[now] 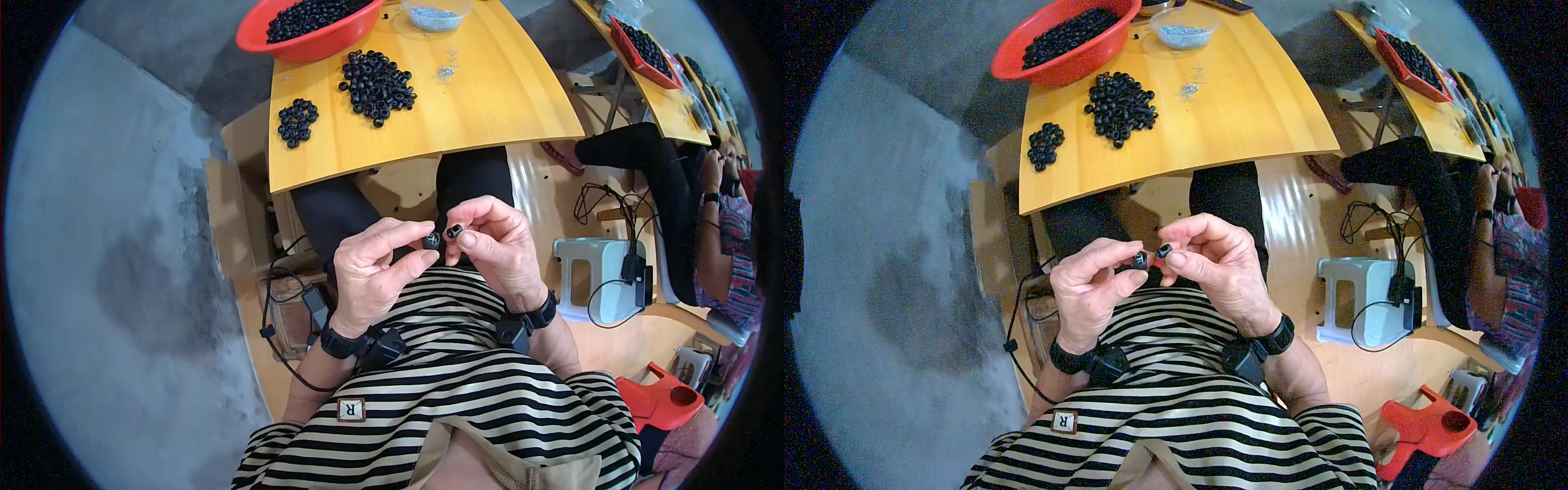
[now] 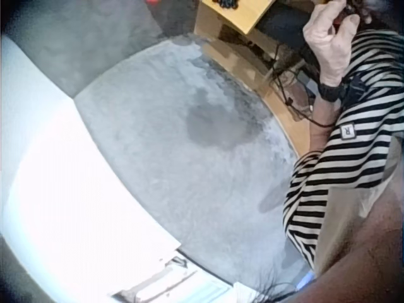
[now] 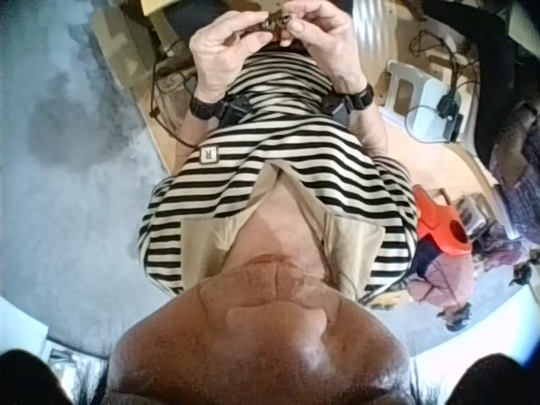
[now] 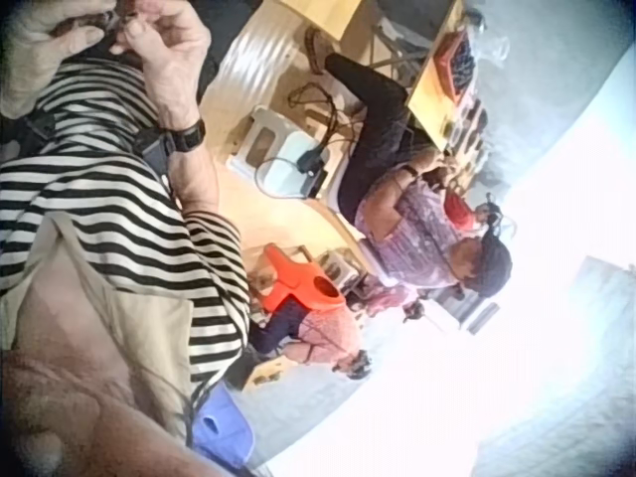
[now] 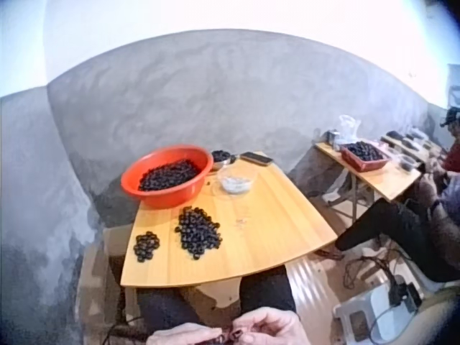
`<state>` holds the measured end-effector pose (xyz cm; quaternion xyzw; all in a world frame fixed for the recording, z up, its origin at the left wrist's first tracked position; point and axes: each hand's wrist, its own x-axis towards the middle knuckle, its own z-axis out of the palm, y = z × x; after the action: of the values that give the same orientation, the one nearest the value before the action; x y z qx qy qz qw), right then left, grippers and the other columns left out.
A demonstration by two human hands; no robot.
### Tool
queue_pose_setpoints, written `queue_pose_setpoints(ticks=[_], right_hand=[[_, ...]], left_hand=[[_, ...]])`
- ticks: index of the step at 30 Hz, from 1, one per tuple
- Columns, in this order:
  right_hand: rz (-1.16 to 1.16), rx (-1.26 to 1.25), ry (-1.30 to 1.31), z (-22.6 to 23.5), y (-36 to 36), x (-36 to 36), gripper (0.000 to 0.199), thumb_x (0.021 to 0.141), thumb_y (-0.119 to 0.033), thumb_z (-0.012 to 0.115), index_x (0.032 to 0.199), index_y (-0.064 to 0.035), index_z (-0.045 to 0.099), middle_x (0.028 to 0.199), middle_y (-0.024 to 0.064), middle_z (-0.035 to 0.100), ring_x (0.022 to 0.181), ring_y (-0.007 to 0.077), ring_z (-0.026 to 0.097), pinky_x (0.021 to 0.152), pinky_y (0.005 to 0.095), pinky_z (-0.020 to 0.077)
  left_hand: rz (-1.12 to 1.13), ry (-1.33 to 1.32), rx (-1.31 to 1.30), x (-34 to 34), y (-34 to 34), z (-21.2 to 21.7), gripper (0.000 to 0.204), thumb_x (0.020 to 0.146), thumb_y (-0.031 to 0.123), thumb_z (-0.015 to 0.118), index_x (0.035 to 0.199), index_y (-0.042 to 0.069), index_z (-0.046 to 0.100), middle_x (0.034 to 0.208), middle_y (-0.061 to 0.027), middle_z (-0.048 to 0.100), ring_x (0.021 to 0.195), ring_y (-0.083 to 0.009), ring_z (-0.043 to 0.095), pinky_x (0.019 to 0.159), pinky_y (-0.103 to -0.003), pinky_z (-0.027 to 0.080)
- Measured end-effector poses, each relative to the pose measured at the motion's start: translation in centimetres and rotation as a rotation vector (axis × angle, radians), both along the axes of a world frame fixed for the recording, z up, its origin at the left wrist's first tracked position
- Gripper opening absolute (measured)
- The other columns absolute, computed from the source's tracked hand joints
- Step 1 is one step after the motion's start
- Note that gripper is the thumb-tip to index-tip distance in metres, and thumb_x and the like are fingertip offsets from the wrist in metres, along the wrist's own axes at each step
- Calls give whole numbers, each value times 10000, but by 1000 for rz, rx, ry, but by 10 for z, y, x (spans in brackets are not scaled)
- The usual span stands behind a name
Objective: Inserting small metal pins into black circular rubber or plastic components at a workshop table.
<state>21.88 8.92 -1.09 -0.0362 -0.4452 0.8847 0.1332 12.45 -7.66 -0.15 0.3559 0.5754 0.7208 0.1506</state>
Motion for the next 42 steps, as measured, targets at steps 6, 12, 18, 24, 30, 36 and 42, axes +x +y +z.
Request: queue_pose_setpoints(ticks=[6, 12, 18, 24, 30, 36, 42], right_hand=[[-23, 82, 35, -4, 6, 1, 177, 881, -13, 679, 1054, 10, 651, 912, 85, 686, 776, 135, 667, 695, 272, 580], [-53, 181, -24, -9, 3, -1, 191, 869, -6, 697, 1055, -5, 655, 887, 38, 663, 764, 89, 645, 707, 234, 562], [-46, 154, -8, -15, 5, -1, 181, 861, 0, 701, 1039, -5, 667, 908, 50, 659, 784, 101, 647, 713, 238, 562], [-72, 139, 9, -15, 6, 1, 164, 858, 14, 693, 1021, 3, 687, 970, 89, 680, 865, 136, 653, 776, 266, 561], [-117, 210, -12, -13, 7, 5, 153, 849, 25, 699, 1001, 7, 699, 975, 94, 694, 896, 135, 644, 824, 264, 530], [-140, 254, -30, -14, 7, 7, 171, 839, 34, 707, 1009, 15, 699, 968, 89, 695, 880, 127, 640, 814, 252, 520], [-169, 337, 10, -17, 6, 6, 174, 830, 32, 718, 1002, 16, 703, 959, 95, 694, 863, 126, 639, 783, 248, 524]], left_hand=[[-60, -23, 15, -2, 6, -1, 354, 761, -95, 745, 1103, -27, 684, 959, -110, 677, 839, -151, 630, 748, -250, 505], [-52, -9, 25, -5, 7, -9, 375, 742, -102, 753, 1103, -20, 687, 951, -110, 676, 836, -155, 629, 739, -248, 503], [-49, -31, 7, -4, 8, -15, 378, 743, -106, 752, 1105, -20, 686, 949, -108, 673, 839, -150, 628, 731, -244, 503], [-44, 2, -2, -5, 10, -18, 371, 737, -88, 767, 1092, -5, 695, 929, -100, 682, 806, -144, 634, 705, -240, 508], [-12, 111, -107, -6, 14, -14, 354, 716, -76, 780, 1056, -11, 705, 922, -105, 686, 799, -149, 637, 694, -246, 511], [-11, 111, -135, -6, 14, -11, 350, 711, -86, 771, 1048, -22, 703, 960, -118, 680, 847, -169, 629, 729, -257, 499], [3, 118, -187, -6, 12, -9, 354, 710, -78, 776, 1053, -21, 705, 969, -121, 682, 860, -176, 633, 737, -261, 504]])
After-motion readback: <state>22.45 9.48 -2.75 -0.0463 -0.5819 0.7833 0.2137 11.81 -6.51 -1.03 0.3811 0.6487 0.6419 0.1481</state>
